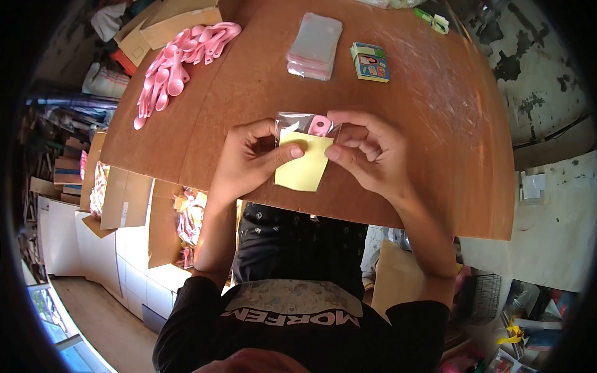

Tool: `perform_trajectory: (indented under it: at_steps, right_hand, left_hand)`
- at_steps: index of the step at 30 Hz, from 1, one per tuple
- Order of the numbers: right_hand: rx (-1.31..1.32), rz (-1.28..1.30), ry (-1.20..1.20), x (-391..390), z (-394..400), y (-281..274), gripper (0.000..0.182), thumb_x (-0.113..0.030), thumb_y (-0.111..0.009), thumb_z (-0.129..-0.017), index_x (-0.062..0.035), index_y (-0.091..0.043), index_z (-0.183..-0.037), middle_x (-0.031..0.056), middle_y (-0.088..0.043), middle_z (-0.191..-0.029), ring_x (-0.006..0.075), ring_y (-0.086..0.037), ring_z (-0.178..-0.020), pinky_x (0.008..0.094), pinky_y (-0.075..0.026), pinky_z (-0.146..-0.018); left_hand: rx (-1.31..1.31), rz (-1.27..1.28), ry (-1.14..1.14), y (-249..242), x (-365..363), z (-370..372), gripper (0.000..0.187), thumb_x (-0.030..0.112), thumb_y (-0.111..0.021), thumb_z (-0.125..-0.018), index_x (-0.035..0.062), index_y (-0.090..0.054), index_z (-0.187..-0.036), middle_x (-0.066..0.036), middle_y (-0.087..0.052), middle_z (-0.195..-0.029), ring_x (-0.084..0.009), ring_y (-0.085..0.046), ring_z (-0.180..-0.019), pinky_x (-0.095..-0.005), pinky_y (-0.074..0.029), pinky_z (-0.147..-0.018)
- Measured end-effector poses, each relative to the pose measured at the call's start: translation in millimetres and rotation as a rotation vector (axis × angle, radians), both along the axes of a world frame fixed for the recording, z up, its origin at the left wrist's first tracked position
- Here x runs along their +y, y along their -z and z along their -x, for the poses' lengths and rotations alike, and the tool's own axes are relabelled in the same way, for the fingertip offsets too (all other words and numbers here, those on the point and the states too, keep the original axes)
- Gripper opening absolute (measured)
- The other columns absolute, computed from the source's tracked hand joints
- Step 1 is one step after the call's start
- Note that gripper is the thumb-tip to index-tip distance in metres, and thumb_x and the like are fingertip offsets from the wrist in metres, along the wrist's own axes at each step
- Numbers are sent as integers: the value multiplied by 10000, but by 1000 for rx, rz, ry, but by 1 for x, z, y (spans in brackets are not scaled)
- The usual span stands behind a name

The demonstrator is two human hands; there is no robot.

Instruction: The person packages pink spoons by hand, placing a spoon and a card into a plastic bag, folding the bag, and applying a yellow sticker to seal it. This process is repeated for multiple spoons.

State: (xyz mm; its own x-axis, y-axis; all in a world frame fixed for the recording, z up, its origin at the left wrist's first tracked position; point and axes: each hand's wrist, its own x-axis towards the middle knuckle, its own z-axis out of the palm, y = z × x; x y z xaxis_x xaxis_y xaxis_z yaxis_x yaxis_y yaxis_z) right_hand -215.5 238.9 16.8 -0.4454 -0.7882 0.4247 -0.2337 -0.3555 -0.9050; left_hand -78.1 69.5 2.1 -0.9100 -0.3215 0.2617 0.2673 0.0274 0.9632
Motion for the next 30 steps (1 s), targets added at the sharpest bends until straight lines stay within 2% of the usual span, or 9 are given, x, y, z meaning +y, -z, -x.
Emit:
perform_trajectory:
  at_steps: [5, 10, 14, 16, 18, 20, 22, 26, 30]
  right_hand:
    - [-71, -133, -160, 2, -20, 0, 668, -21, -744, -784, -20, -383, -1346, 86, -622, -1042, 145, -641, -934, 257, -517, -800]
    - [13, -212, -245, 1, -11, 0, 534, -56, -692, -842, -3, -426, -1302, 78, -623, -950, 119, -646, -845, 238, -510, -758]
    - [-81, -347, -238, -13, 7, -6, 312, -45, -602, -903, 23, -511, -1194, 56, -624, -868, 101, -630, -772, 225, -511, -700]
    - [17, -411, -90, -28, 20, -18, 236, -71, -626, -879, -4, -591, -1103, 71, -643, -828, 121, -641, -733, 234, -509, -672]
    - [339, -383, 44, -52, 44, -19, 203, -77, -632, -859, -18, -622, -1053, 86, -656, -809, 155, -649, -710, 259, -510, -653]
    - [671, -344, 178, -79, 71, -15, 172, -83, -637, -838, -32, -652, -1003, 100, -669, -791, 190, -656, -688, 284, -512, -635]
    - [1084, -174, 398, -105, 98, -4, 137, -129, -656, -791, -48, -689, -896, 121, -674, -775, 264, -654, -676, 351, -513, -623]
    - [1091, -434, 480, -138, 122, 5, 148, -195, -674, -765, -53, -699, -800, 112, -679, -739, 281, -652, -673, 394, -506, -605]
    - [948, -623, 439, -147, 129, -2, 170, -232, -678, -765, -66, -706, -739, 120, -663, -684, 285, -647, -642, 390, -498, -592]
  left_hand:
    - [16, 219, -149, 1, 6, -40, 194, 99, -798, -742, -21, -647, -759, -10, -586, -640, -26, -539, -605, -202, -410, -496]
    - [-32, 225, 243, 30, -37, -127, 247, 94, -864, -616, 0, -708, -782, -81, -681, -706, -135, -627, -605, -257, -425, -524]
    - [-347, -120, -313, 107, -51, -183, 202, 59, -807, -708, -16, -696, -859, -115, -680, -722, -154, -646, -638, -242, -465, -571]
    - [-657, 206, -506, 177, -83, -220, 200, 52, -767, -744, -31, -682, -904, -139, -689, -776, -183, -667, -674, -256, -512, -628]
    - [-1030, 733, -573, 180, -75, -223, 698, 318, -799, -719, -2, -508, -1266, -254, -550, -1230, -337, -556, -1138, -442, -460, -937]
    - [-1161, 749, -391, 253, -87, -272, 919, 421, -794, -693, 21, -359, -1396, -280, -378, -1392, -378, -384, -1297, -472, -342, -1055]
    - [-1113, 550, -281, 236, -78, -254, 879, 440, -748, -751, 11, -345, -1404, -281, -362, -1406, -412, -351, -1308, -465, -316, -1080]
    - [-822, -5, -8, 141, -46, -197, 512, 155, -619, -904, -5, -420, -1348, -164, -486, -1351, -280, -509, -1207, -386, -438, -980]
    - [-123, 271, 490, 47, -31, -152, 413, 104, -591, -912, -13, -466, -1288, -204, -505, -1311, -329, -545, -1165, -383, -483, -927]
